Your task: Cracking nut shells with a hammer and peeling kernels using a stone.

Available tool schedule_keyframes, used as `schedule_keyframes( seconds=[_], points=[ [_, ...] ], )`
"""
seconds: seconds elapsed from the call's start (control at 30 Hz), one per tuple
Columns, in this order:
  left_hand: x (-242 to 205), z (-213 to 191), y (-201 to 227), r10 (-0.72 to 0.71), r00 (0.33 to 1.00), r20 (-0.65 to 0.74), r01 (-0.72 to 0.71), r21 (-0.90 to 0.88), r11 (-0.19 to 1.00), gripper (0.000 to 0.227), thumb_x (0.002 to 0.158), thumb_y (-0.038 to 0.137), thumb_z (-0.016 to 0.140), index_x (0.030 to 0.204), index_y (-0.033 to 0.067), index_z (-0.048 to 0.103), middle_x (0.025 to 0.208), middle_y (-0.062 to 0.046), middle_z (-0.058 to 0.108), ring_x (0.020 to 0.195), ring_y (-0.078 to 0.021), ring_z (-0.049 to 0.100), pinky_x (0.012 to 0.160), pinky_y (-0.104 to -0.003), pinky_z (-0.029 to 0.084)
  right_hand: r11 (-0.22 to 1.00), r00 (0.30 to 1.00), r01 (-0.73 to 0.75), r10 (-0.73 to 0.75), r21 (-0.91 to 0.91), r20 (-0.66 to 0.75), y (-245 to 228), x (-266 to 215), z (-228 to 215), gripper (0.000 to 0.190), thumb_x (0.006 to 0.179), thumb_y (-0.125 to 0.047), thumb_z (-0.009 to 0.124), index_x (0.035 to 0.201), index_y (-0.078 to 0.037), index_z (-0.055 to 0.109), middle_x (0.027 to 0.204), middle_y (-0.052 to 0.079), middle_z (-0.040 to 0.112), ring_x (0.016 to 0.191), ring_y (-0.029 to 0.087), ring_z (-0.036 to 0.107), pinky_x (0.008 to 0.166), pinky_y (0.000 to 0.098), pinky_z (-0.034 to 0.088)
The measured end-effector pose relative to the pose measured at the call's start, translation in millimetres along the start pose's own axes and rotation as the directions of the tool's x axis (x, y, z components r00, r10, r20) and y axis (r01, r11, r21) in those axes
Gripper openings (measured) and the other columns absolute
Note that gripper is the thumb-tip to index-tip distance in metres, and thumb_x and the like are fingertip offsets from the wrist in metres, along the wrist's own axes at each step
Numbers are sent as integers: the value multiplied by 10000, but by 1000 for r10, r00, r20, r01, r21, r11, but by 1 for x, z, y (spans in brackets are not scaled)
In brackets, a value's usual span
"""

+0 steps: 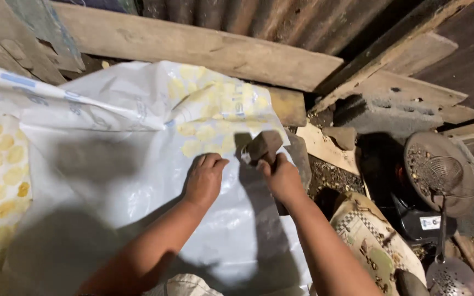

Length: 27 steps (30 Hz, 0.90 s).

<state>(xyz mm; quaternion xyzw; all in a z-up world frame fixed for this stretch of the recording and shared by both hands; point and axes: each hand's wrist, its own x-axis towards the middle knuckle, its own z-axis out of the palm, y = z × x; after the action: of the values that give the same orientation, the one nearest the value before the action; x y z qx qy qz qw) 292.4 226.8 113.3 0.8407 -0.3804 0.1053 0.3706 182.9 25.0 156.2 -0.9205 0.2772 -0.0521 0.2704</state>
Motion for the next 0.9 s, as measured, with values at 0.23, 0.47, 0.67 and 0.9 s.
schedule_keyframes(
  seconds=[0.23, 0.47, 0.67, 0.9],
  points=[
    [11, 15, -10, 50, 998, 49, -53, 44, 998, 139, 856, 132, 710, 986, 100, 745, 991, -72, 668, 1030, -299, 601, 946, -466, 449, 983, 981, -184, 184, -1, -57, -3, -7, 23, 477, 968, -423, 620, 1144, 8, 517, 906, 333, 708, 903, 539, 665, 802, 587, 518],
    [20, 73, -4, -19, 991, 131, 16, 25, 1000, 97, 867, 122, 684, 940, 86, 737, 947, -116, 691, 1041, -320, 614, 972, -465, 447, 956, 972, -148, 188, 255, -142, -75, -31, -76, 395, 958, -323, 661, 1104, 27, 550, 758, 240, 695, 672, 392, 704, 618, 472, 552],
    [15, 34, -5, -13, 997, 82, 0, 148, 989, 125, 866, 96, 651, 971, 65, 710, 1046, -131, 680, 1102, -324, 602, 1006, -443, 446, 981, 944, 132, -81, 141, -319, -46, -26, 14, 365, 997, -271, 637, 1130, 44, 510, 791, 285, 672, 697, 450, 666, 636, 511, 530],
    [-14, -10, -16, 95, 957, 273, -147, 180, 973, 96, 952, 157, 666, 1046, 147, 677, 1156, -56, 650, 1170, -288, 582, 1024, -423, 464, 997, 997, 78, -77, 20, -24, 14, 16, 31, 365, 930, -356, 700, 1000, -11, 603, 840, 322, 701, 811, 533, 660, 668, 566, 543]
  ],
)
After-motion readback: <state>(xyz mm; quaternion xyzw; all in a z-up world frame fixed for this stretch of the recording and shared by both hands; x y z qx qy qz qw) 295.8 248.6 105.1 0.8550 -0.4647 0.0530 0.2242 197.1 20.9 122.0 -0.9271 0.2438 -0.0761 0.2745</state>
